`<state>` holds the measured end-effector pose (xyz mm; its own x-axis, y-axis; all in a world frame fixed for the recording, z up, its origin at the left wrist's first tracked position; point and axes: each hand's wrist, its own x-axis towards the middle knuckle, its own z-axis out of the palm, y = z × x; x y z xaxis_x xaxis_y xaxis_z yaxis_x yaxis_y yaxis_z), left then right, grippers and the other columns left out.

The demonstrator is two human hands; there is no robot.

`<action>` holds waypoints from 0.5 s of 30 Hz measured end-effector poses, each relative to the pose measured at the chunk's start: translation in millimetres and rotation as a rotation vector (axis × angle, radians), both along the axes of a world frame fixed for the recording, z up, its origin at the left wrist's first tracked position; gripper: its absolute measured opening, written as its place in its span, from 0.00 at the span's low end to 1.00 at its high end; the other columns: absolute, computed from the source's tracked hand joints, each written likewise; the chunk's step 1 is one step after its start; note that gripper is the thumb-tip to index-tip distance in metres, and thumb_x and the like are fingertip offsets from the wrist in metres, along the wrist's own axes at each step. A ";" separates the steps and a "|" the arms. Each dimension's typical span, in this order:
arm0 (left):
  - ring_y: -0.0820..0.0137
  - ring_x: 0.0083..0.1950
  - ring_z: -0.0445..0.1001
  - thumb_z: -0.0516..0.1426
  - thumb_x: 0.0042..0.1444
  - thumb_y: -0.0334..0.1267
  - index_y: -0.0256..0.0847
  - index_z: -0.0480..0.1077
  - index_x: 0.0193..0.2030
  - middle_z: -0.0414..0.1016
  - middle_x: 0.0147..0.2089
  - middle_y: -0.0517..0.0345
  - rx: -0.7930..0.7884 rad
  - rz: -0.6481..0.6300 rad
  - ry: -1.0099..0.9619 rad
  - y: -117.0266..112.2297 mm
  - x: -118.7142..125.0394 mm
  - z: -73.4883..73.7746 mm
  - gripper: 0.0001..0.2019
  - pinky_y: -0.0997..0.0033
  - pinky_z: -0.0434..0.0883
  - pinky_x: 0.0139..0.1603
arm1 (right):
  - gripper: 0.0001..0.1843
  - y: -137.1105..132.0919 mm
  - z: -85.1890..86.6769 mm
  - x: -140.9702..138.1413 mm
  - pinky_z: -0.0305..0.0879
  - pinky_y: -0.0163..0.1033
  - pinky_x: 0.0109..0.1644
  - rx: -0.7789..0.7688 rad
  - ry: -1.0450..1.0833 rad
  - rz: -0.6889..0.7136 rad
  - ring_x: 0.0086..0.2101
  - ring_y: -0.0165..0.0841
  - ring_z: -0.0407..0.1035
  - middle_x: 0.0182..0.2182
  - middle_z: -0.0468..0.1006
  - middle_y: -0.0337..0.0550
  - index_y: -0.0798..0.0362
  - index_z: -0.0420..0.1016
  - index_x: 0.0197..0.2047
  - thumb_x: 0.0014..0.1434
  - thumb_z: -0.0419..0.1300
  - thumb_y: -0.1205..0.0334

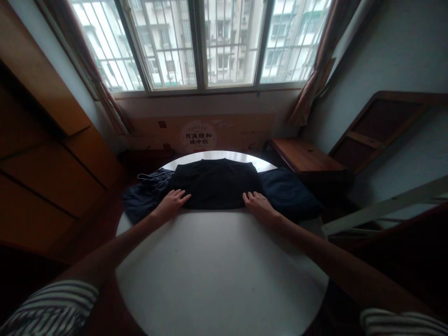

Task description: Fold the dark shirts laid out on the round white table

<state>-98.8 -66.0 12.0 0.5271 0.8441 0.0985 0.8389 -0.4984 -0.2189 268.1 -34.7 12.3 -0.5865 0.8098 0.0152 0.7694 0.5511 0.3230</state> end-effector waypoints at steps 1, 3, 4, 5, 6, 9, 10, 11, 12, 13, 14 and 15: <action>0.63 0.60 0.72 0.50 0.54 0.16 0.45 0.68 0.63 0.73 0.60 0.48 0.010 0.025 -0.001 1.6 2.0 2.7 0.32 0.59 0.64 0.64 | 0.24 0.0 1.6 -2.3 0.68 0.43 0.48 -0.002 -0.002 -0.015 0.45 0.45 0.74 0.46 0.77 0.65 0.66 0.67 0.61 0.62 0.50 0.77; 0.64 0.57 0.74 0.51 0.53 0.14 0.45 0.69 0.62 0.74 0.58 0.49 0.023 0.054 -0.006 -1.5 4.5 6.5 0.33 0.61 0.67 0.62 | 0.21 -5.2 4.3 -3.7 0.69 0.42 0.45 0.003 -0.004 -0.019 0.43 0.44 0.75 0.44 0.78 0.63 0.64 0.70 0.58 0.63 0.50 0.77; 0.64 0.57 0.75 0.51 0.52 0.14 0.44 0.70 0.61 0.75 0.58 0.48 0.028 0.057 -0.008 -7.0 4.7 7.1 0.32 0.62 0.68 0.61 | 0.21 -10.8 4.9 -2.6 0.69 0.41 0.44 0.005 -0.006 -0.012 0.43 0.44 0.75 0.43 0.79 0.62 0.63 0.71 0.56 0.62 0.50 0.77; 0.63 0.57 0.75 0.50 0.52 0.13 0.43 0.71 0.60 0.75 0.58 0.47 0.031 0.052 -0.010 -15.4 4.2 6.6 0.32 0.61 0.69 0.60 | 0.20 -18.4 4.6 -0.5 0.69 0.41 0.44 0.006 -0.008 -0.002 0.42 0.43 0.75 0.42 0.79 0.61 0.62 0.72 0.55 0.62 0.50 0.77; 0.62 0.57 0.75 0.50 0.52 0.13 0.41 0.72 0.59 0.75 0.57 0.45 0.034 0.042 -0.014 -26.9 2.7 4.9 0.31 0.61 0.70 0.60 | 0.20 -28.2 3.4 2.9 0.70 0.41 0.43 0.011 -0.012 0.016 0.42 0.43 0.75 0.42 0.79 0.60 0.62 0.73 0.54 0.61 0.51 0.77; 0.58 0.59 0.74 0.48 0.53 0.14 0.36 0.72 0.60 0.74 0.59 0.41 0.062 0.007 -0.045 -78.0 -6.3 -6.0 0.30 0.56 0.73 0.58 | 0.23 -69.6 -7.6 18.9 0.72 0.43 0.44 0.078 -0.007 0.100 0.41 0.44 0.75 0.43 0.80 0.58 0.62 0.73 0.56 0.58 0.52 0.79; 0.57 0.60 0.73 0.47 0.54 0.14 0.36 0.71 0.61 0.73 0.60 0.41 0.067 -0.002 -0.059 -99.4 -10.1 -11.1 0.30 0.55 0.73 0.59 | 0.25 -86.7 -13.6 25.9 0.73 0.44 0.45 0.118 0.009 0.129 0.42 0.44 0.75 0.44 0.80 0.58 0.62 0.73 0.57 0.57 0.52 0.80; 0.57 0.60 0.72 0.46 0.55 0.15 0.37 0.69 0.62 0.72 0.61 0.41 0.065 -0.014 -0.073 -122.1 -13.7 -16.3 0.31 0.54 0.73 0.59 | 0.27 -104.8 -20.5 33.4 0.74 0.44 0.46 0.160 0.032 0.153 0.43 0.44 0.75 0.45 0.80 0.57 0.61 0.73 0.57 0.55 0.52 0.80; 0.57 0.61 0.72 0.46 0.56 0.16 0.38 0.68 0.64 0.71 0.62 0.43 0.052 -0.028 -0.085 -145.4 -16.8 -21.3 0.31 0.55 0.73 0.59 | 0.28 -123.4 -27.8 41.3 0.74 0.45 0.47 0.199 0.061 0.178 0.44 0.44 0.75 0.46 0.80 0.55 0.59 0.73 0.57 0.53 0.52 0.81; 0.58 0.61 0.72 0.46 0.57 0.17 0.39 0.67 0.65 0.70 0.63 0.44 0.033 -0.043 -0.096 -168.7 -19.3 -25.5 0.31 0.55 0.73 0.60 | 0.29 -142.0 -35.0 49.2 0.75 0.45 0.48 0.227 0.093 0.203 0.44 0.43 0.75 0.47 0.80 0.54 0.57 0.74 0.56 0.52 0.52 0.81; 0.58 0.62 0.71 0.46 0.57 0.18 0.41 0.65 0.66 0.70 0.64 0.45 0.013 -0.051 -0.109 -191.1 -20.9 -28.5 0.32 0.56 0.73 0.60 | 0.30 -159.9 -41.2 57.0 0.76 0.45 0.47 0.246 0.126 0.229 0.44 0.44 0.76 0.47 0.81 0.52 0.56 0.74 0.56 0.50 0.53 0.81; 0.59 0.62 0.71 0.47 0.57 0.18 0.43 0.64 0.67 0.70 0.64 0.47 -0.004 -0.057 -0.129 -211.8 -21.9 -29.8 0.33 0.57 0.73 0.60 | 0.31 -176.8 -45.7 64.5 0.77 0.46 0.45 0.253 0.160 0.255 0.44 0.44 0.76 0.47 0.81 0.52 0.55 0.74 0.56 0.49 0.53 0.81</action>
